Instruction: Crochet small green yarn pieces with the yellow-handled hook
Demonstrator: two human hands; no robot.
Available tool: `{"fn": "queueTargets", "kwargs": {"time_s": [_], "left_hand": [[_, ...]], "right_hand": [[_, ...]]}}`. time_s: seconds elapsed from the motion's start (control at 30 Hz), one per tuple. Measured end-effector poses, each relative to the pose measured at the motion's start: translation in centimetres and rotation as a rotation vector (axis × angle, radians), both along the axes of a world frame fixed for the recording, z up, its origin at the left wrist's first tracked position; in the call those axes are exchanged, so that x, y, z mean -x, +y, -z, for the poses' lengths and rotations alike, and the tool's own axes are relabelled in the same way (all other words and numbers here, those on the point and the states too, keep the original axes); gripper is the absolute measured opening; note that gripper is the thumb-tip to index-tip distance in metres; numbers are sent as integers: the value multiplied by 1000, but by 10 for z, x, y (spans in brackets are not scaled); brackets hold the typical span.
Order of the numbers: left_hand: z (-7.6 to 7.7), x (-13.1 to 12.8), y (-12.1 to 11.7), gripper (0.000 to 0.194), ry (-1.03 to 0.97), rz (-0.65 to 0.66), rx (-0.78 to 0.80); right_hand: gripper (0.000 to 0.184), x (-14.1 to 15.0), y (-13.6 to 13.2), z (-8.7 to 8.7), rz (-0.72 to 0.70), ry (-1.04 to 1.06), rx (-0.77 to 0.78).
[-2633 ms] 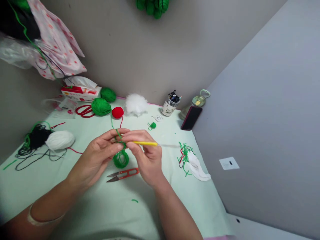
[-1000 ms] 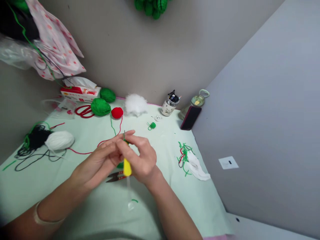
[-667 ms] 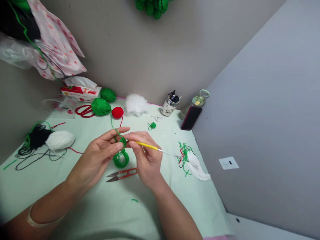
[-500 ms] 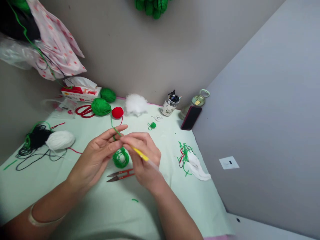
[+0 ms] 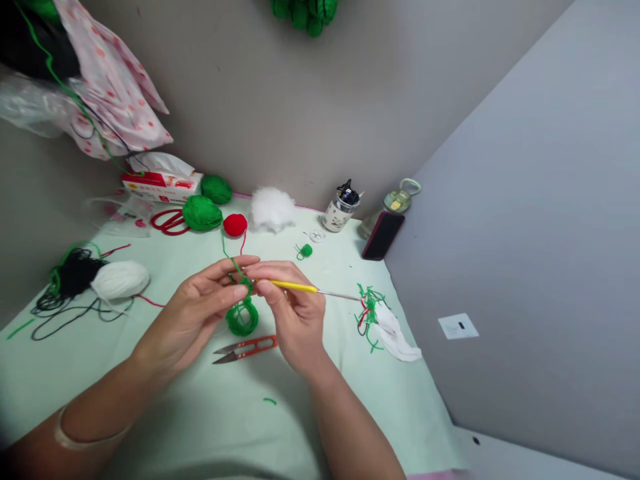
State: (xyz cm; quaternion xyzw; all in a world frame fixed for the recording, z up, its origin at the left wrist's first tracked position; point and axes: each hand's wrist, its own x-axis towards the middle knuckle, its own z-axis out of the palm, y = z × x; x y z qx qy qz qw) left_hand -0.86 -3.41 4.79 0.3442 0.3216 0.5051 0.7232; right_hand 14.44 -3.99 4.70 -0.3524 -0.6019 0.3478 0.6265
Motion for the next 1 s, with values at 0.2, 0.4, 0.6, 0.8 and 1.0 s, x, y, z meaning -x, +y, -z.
{"fn": "queueTargets", "kwargs": {"time_s": [0.2,0.4,0.6,0.8,1.0], "left_hand": [[-1,1,-1,38,29,-18,14],[-2,4,-2,30,71,-27,13],[2,5,-1,26,129,-91,-67],[2,0,-5,26,199,-216,-157],[2,-4,1,32,-142,-3,176]], "right_hand": [[17,-2,1,1,-2,75,75],[19,-5,2,0,-89,149,95],[22,-7,-5,-3,50,-144,-152],[27,-5,-8,4,180,-542,-433],[33,-2,-2,16,325,-583,-542]]}}
